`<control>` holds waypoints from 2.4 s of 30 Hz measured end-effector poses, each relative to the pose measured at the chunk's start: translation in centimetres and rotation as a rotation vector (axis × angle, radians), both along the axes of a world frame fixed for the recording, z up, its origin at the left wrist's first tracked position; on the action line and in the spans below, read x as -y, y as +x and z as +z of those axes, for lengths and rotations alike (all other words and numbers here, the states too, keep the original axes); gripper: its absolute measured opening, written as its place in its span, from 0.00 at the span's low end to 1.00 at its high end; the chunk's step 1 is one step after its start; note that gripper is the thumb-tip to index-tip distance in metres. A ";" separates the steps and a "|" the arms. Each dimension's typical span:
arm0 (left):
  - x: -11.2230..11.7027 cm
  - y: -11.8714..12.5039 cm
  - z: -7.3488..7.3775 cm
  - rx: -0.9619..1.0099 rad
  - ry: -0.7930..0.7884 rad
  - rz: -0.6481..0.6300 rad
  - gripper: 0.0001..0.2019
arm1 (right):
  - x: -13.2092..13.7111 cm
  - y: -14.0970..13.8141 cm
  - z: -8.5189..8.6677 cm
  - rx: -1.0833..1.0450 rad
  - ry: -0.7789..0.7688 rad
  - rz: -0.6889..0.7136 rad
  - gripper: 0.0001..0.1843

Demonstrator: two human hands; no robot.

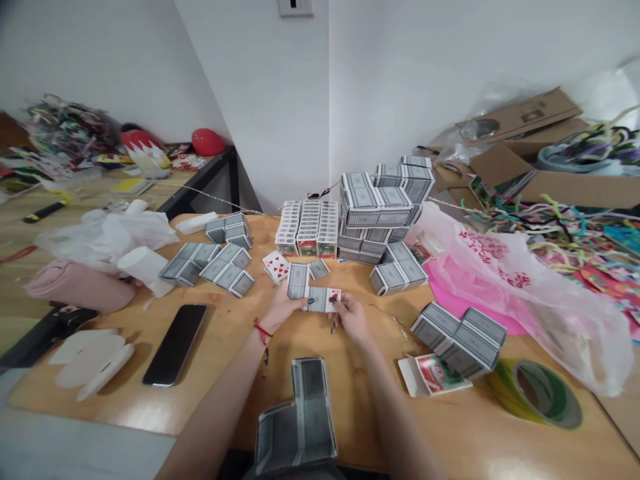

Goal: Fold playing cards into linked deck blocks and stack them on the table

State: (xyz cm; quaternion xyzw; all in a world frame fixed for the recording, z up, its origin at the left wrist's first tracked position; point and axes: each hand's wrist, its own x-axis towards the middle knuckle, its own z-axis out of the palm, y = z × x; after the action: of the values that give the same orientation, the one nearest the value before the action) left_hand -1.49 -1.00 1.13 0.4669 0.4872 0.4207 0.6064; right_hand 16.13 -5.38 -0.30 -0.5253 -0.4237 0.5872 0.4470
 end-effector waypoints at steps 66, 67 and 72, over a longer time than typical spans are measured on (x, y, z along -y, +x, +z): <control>0.0 0.3 -0.6 -0.021 0.010 0.014 0.32 | -0.9 -0.7 -0.1 0.313 -0.127 0.018 0.07; 0.0 0.3 -0.6 -0.024 0.012 0.014 0.32 | -0.9 -0.6 -0.1 0.295 -0.122 0.028 0.07; -0.1 0.3 -0.8 -0.059 0.062 -0.019 0.29 | -0.7 0.3 -0.4 0.146 -0.074 0.097 0.11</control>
State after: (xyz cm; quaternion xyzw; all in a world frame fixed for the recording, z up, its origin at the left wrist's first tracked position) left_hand -1.18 -0.86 0.36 0.5022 0.4872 0.4156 0.5811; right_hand 16.42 -4.73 -0.68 -0.5618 -0.4581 0.5836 0.3660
